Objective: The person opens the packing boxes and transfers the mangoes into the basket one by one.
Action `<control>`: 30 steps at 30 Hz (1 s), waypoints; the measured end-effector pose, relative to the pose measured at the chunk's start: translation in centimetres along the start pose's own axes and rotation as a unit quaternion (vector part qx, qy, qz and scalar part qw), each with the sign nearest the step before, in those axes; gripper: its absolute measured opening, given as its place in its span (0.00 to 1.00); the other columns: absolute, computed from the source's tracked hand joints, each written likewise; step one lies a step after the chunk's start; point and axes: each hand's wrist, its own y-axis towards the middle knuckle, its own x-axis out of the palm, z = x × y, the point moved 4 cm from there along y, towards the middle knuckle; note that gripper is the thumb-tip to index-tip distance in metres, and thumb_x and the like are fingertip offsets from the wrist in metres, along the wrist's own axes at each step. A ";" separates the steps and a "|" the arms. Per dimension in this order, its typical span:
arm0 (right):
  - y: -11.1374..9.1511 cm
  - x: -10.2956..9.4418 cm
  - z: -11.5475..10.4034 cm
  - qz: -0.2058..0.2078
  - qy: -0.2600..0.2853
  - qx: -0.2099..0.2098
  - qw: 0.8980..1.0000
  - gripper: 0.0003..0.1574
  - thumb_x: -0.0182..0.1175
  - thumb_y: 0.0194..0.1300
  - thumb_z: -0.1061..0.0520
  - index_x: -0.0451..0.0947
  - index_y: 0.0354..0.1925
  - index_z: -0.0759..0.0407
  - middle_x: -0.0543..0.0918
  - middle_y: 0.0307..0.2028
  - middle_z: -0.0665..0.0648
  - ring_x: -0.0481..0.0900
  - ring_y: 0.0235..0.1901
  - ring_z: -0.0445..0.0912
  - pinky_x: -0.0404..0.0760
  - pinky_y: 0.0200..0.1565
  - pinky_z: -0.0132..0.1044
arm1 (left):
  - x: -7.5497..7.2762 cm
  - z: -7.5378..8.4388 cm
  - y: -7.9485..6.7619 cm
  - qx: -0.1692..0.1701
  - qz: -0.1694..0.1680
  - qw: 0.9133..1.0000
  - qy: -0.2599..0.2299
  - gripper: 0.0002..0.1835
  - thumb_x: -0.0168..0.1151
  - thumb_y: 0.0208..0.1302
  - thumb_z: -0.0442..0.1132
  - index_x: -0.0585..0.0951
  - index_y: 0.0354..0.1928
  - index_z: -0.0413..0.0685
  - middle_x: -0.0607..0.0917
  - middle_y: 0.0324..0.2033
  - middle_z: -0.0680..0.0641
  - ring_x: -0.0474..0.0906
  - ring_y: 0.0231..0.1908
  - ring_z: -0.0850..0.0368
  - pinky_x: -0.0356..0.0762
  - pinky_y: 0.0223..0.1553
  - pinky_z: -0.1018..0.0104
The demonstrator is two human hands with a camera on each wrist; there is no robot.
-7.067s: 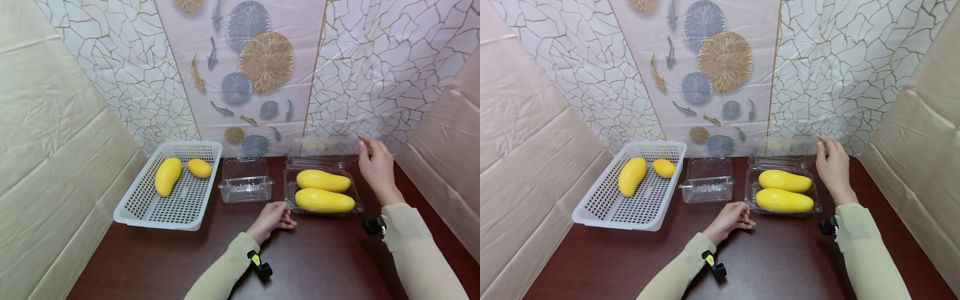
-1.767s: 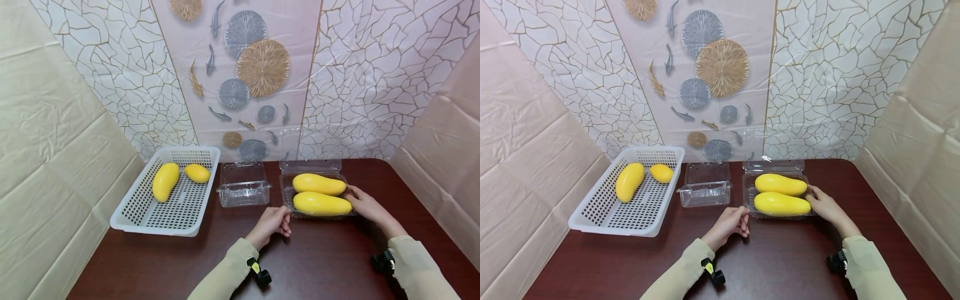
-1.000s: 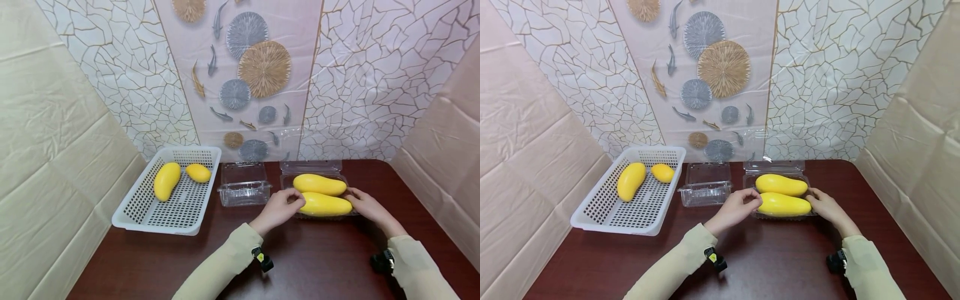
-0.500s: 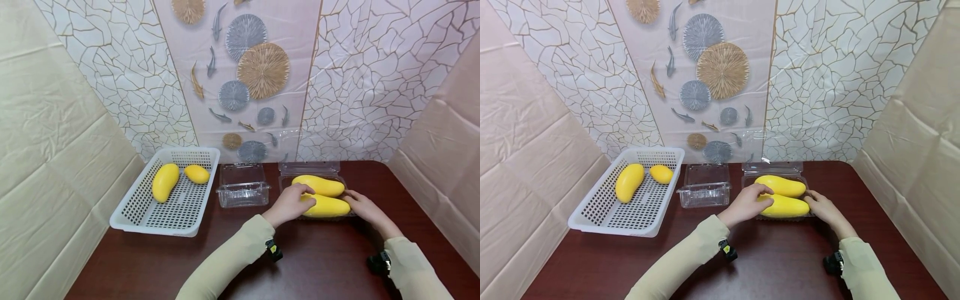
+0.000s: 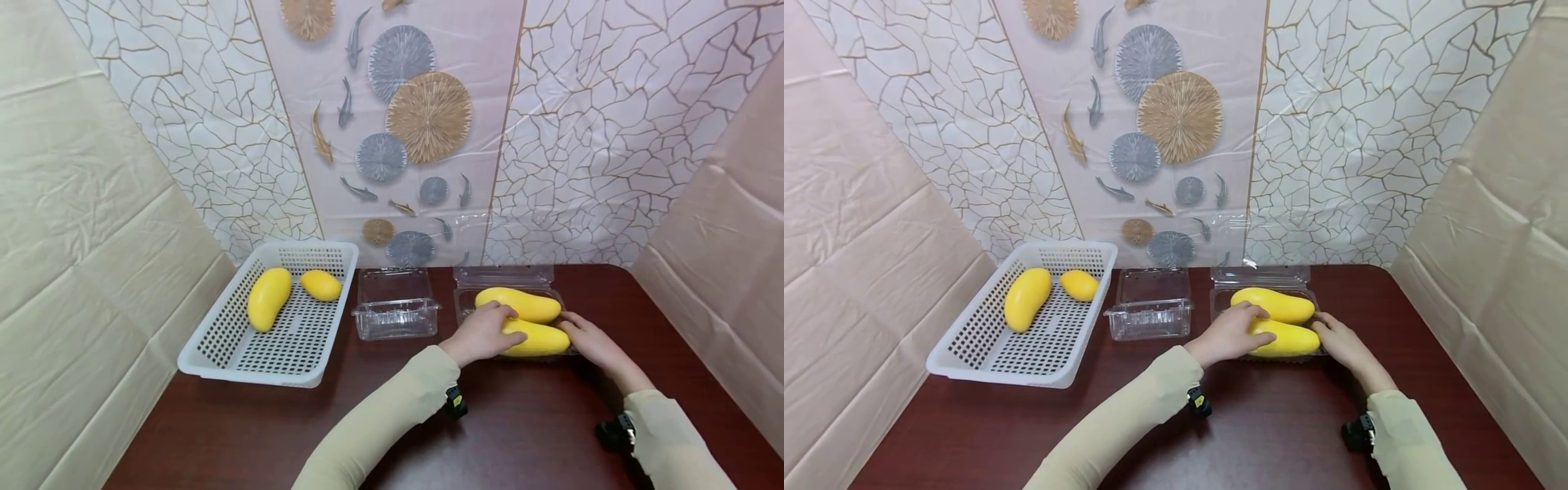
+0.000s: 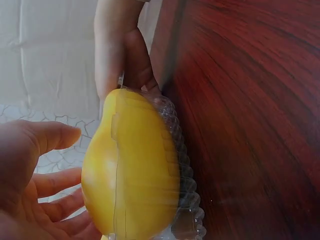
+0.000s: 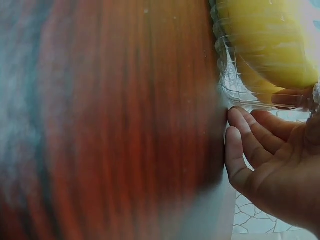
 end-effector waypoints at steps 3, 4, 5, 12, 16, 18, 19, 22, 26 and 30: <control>0.0 0.0 0.1 0.002 -0.004 -0.002 1.000 0.43 0.32 0.82 0.43 0.48 0.74 0.77 0.57 0.69 0.80 0.66 0.60 0.67 0.71 0.54 0.57 | 0.2 0.0 0.2 -0.001 -0.008 1.000 0.029 0.28 0.63 0.68 0.59 0.79 0.63 0.50 0.81 0.54 0.53 0.76 0.47 0.65 0.72 0.46 0.77; -0.1 0.0 0.1 0.001 -0.005 -0.002 1.000 0.43 0.32 0.83 0.43 0.48 0.74 0.78 0.58 0.69 0.80 0.67 0.60 0.66 0.72 0.53 0.57 | 0.3 0.0 0.2 -0.001 -0.011 0.999 0.037 0.29 0.63 0.68 0.60 0.79 0.63 0.50 0.81 0.54 0.52 0.76 0.47 0.65 0.72 0.46 0.77; -0.1 0.0 0.1 0.000 -0.006 -0.001 1.000 0.42 0.32 0.83 0.43 0.47 0.74 0.78 0.58 0.68 0.81 0.68 0.58 0.66 0.72 0.52 0.56 | 0.4 -0.1 0.3 -0.001 -0.014 0.999 0.046 0.30 0.63 0.67 0.61 0.79 0.63 0.50 0.81 0.54 0.52 0.76 0.47 0.65 0.72 0.45 0.77; 0.0 0.0 0.2 -0.004 -0.003 0.003 1.000 0.42 0.30 0.83 0.43 0.47 0.74 0.78 0.59 0.68 0.80 0.69 0.57 0.65 0.73 0.51 0.53 | 0.7 0.0 0.5 0.010 -0.026 0.995 0.097 0.33 0.63 0.66 0.64 0.77 0.64 0.51 0.79 0.52 0.51 0.74 0.47 0.62 0.71 0.46 0.73; 0.0 0.0 0.1 -0.004 0.002 0.002 1.000 0.42 0.31 0.82 0.44 0.47 0.74 0.78 0.60 0.68 0.80 0.69 0.58 0.65 0.72 0.53 0.54 | 0.6 0.6 0.4 0.021 -0.036 0.989 0.141 0.34 0.61 0.65 0.66 0.77 0.63 0.50 0.77 0.50 0.50 0.71 0.45 0.61 0.71 0.45 0.71; 0.0 0.0 0.0 -0.006 0.004 0.002 1.000 0.42 0.31 0.83 0.44 0.47 0.74 0.78 0.60 0.68 0.80 0.69 0.59 0.65 0.72 0.53 0.55 | 0.6 0.8 0.4 0.024 -0.040 0.986 0.160 0.35 0.60 0.65 0.67 0.77 0.63 0.49 0.77 0.50 0.50 0.71 0.45 0.61 0.72 0.45 0.70; 0.0 0.0 0.0 -0.007 0.004 0.002 1.000 0.42 0.31 0.83 0.44 0.47 0.74 0.78 0.60 0.68 0.80 0.69 0.59 0.65 0.72 0.53 0.55 | 0.6 0.8 0.4 0.025 -0.042 0.985 0.167 0.35 0.59 0.65 0.67 0.77 0.63 0.49 0.77 0.50 0.50 0.71 0.45 0.61 0.72 0.45 0.70; 0.0 0.0 0.1 -0.006 0.000 0.000 1.000 0.42 0.30 0.83 0.44 0.47 0.74 0.78 0.60 0.68 0.80 0.67 0.60 0.66 0.71 0.54 0.56 | 0.6 1.0 0.6 0.028 -0.048 0.981 0.183 0.36 0.58 0.66 0.68 0.77 0.63 0.48 0.77 0.50 0.50 0.70 0.45 0.61 0.73 0.43 0.69; 0.1 0.0 0.1 -0.004 0.000 -0.006 1.000 0.41 0.30 0.83 0.44 0.48 0.74 0.77 0.60 0.68 0.80 0.67 0.60 0.66 0.71 0.54 0.56 | 0.5 0.9 0.8 0.026 -0.058 0.981 0.184 0.36 0.58 0.66 0.69 0.77 0.62 0.48 0.77 0.51 0.50 0.69 0.44 0.60 0.72 0.42 0.69; 0.0 0.0 0.0 -0.007 0.005 -0.011 1.000 0.41 0.31 0.83 0.45 0.48 0.74 0.78 0.61 0.68 0.80 0.68 0.59 0.65 0.73 0.52 0.53 | 0.5 0.8 1.1 0.018 -0.065 0.982 0.175 0.36 0.57 0.66 0.69 0.78 0.62 0.49 0.77 0.53 0.49 0.70 0.47 0.59 0.74 0.45 0.68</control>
